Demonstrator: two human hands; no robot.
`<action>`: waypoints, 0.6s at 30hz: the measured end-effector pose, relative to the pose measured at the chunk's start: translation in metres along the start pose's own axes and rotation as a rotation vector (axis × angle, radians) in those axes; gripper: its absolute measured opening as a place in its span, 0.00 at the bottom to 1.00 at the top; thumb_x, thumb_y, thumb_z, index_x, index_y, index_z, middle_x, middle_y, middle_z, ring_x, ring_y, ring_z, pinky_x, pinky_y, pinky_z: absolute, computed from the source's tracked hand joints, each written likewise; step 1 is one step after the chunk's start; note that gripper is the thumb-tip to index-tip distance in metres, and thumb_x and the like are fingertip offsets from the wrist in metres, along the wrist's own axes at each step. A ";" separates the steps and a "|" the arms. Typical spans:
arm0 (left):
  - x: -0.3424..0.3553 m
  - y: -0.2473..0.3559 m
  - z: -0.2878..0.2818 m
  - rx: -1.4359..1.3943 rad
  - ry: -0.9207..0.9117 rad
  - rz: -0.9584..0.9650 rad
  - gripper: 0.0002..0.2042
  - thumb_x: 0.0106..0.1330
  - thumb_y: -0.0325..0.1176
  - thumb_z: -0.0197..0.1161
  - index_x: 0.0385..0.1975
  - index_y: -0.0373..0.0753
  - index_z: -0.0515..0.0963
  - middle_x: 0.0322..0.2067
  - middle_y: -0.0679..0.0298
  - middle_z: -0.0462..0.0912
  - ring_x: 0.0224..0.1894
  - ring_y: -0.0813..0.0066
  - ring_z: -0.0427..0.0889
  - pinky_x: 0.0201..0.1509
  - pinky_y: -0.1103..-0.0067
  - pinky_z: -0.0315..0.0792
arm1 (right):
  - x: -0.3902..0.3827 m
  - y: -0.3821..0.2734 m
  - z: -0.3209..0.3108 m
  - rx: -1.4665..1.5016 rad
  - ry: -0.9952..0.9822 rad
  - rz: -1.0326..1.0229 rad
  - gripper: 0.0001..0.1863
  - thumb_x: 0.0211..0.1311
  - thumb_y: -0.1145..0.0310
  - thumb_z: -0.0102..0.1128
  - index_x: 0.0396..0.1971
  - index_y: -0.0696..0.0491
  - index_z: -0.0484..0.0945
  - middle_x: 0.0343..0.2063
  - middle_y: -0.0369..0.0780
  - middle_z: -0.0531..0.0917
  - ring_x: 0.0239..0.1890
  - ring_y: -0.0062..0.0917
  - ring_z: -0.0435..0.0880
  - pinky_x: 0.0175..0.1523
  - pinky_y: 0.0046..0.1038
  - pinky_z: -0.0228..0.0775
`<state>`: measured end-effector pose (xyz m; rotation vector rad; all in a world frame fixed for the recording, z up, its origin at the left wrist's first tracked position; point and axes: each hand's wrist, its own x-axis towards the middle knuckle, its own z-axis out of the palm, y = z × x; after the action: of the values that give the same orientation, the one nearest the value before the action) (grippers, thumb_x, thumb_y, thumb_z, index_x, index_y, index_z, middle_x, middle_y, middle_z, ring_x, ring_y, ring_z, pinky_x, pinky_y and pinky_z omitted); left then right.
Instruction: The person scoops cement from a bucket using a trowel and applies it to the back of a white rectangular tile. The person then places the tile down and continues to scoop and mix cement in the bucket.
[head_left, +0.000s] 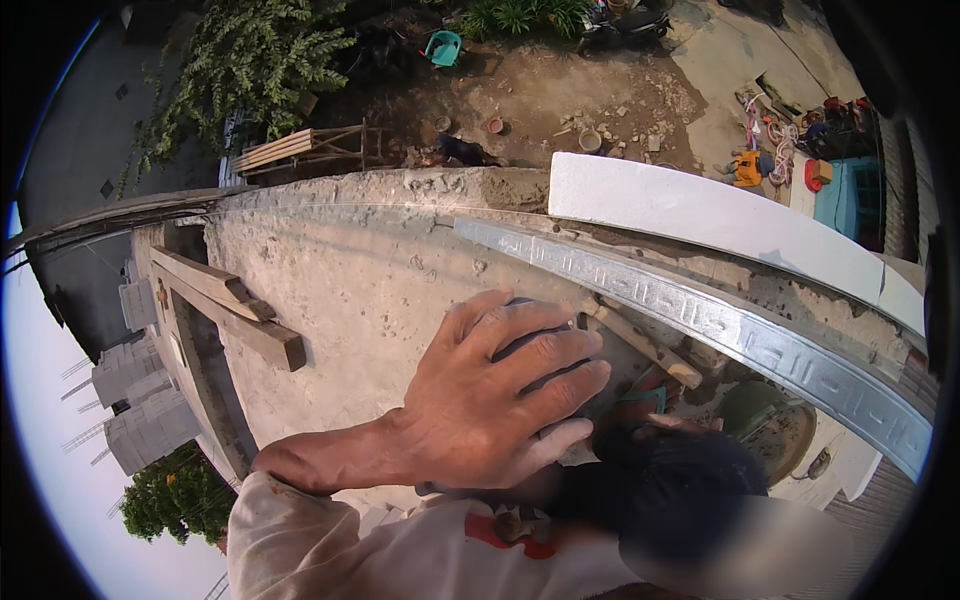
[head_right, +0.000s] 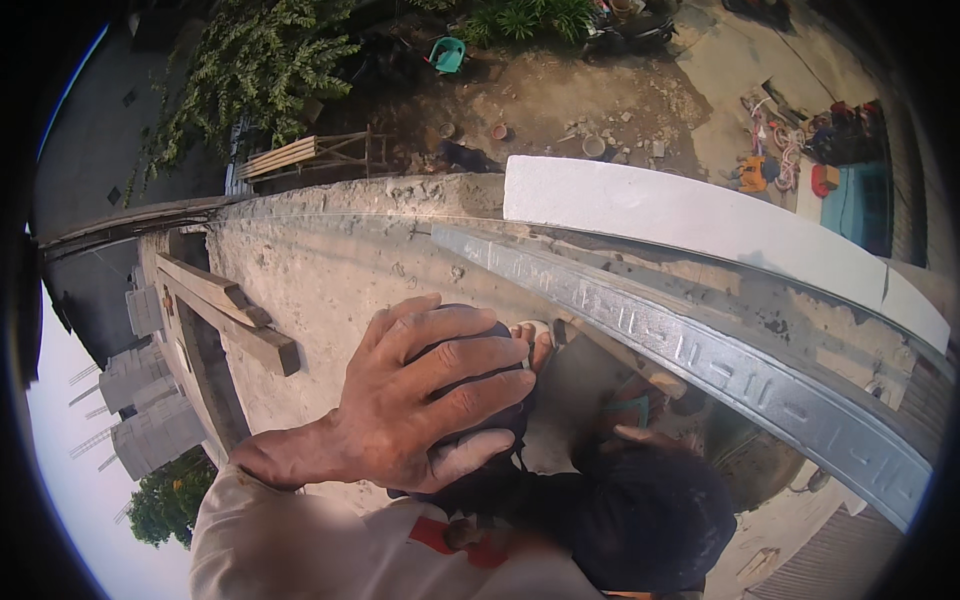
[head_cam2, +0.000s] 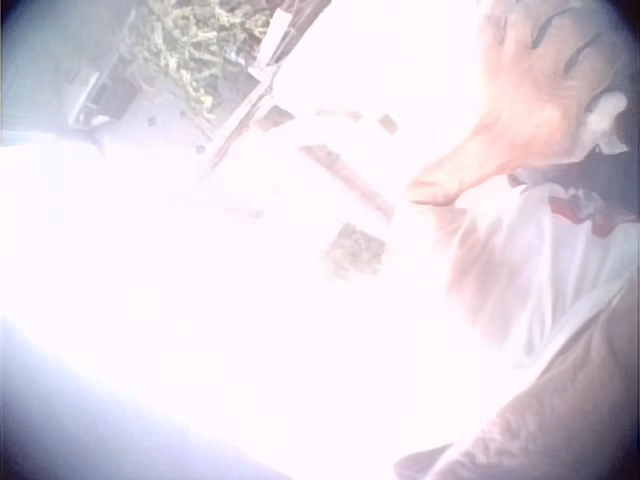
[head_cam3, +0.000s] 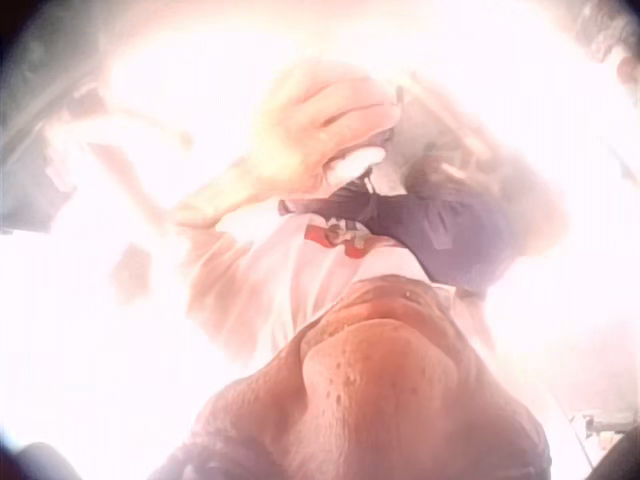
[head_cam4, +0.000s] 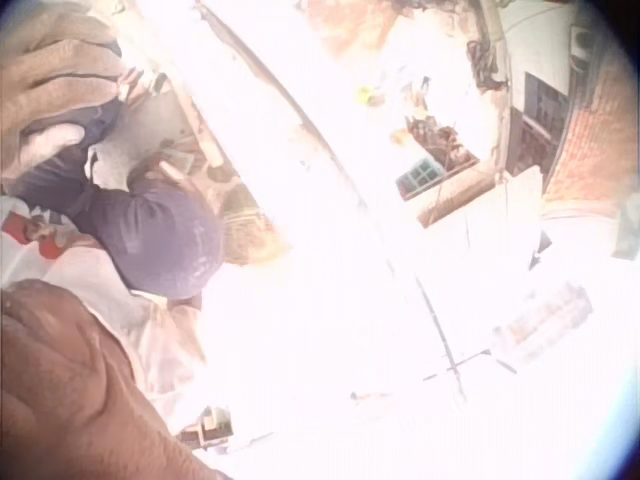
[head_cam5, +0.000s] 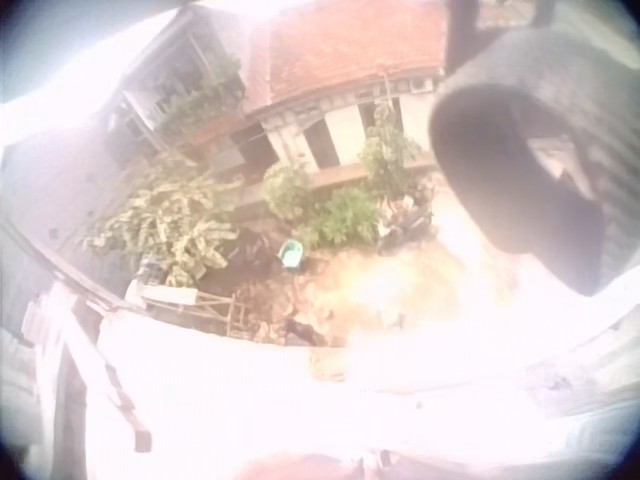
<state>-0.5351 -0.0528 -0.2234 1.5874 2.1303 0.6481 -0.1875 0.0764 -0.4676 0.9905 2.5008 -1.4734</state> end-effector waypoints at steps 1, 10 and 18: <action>0.004 0.004 -0.002 0.001 -0.013 -0.034 0.22 0.57 0.43 0.76 0.52 0.44 0.85 0.54 0.63 0.84 0.63 0.59 0.79 0.66 0.57 0.69 | -0.010 -0.002 -0.005 0.033 -0.028 0.047 0.36 0.67 0.60 0.70 0.70 0.58 0.69 0.58 0.50 0.81 0.63 0.39 0.79 0.68 0.39 0.68; -0.001 0.032 -0.052 -0.243 -0.236 -0.272 0.20 0.58 0.38 0.76 0.50 0.41 0.84 0.52 0.60 0.84 0.59 0.57 0.80 0.64 0.61 0.71 | -0.105 -0.105 -0.065 0.662 -0.024 0.789 0.39 0.69 0.57 0.68 0.74 0.57 0.65 0.61 0.50 0.78 0.65 0.41 0.77 0.71 0.39 0.65; -0.056 0.077 -0.065 -0.270 -0.587 -0.498 0.21 0.62 0.40 0.74 0.54 0.42 0.83 0.57 0.57 0.84 0.62 0.54 0.79 0.68 0.60 0.70 | -0.185 -0.280 -0.162 1.186 0.108 1.105 0.45 0.69 0.52 0.67 0.78 0.56 0.57 0.66 0.52 0.73 0.69 0.44 0.73 0.74 0.40 0.62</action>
<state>-0.4980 -0.0963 -0.1231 0.8983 1.7867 0.2434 -0.1586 0.0244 -0.0998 2.0294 0.4518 -2.2137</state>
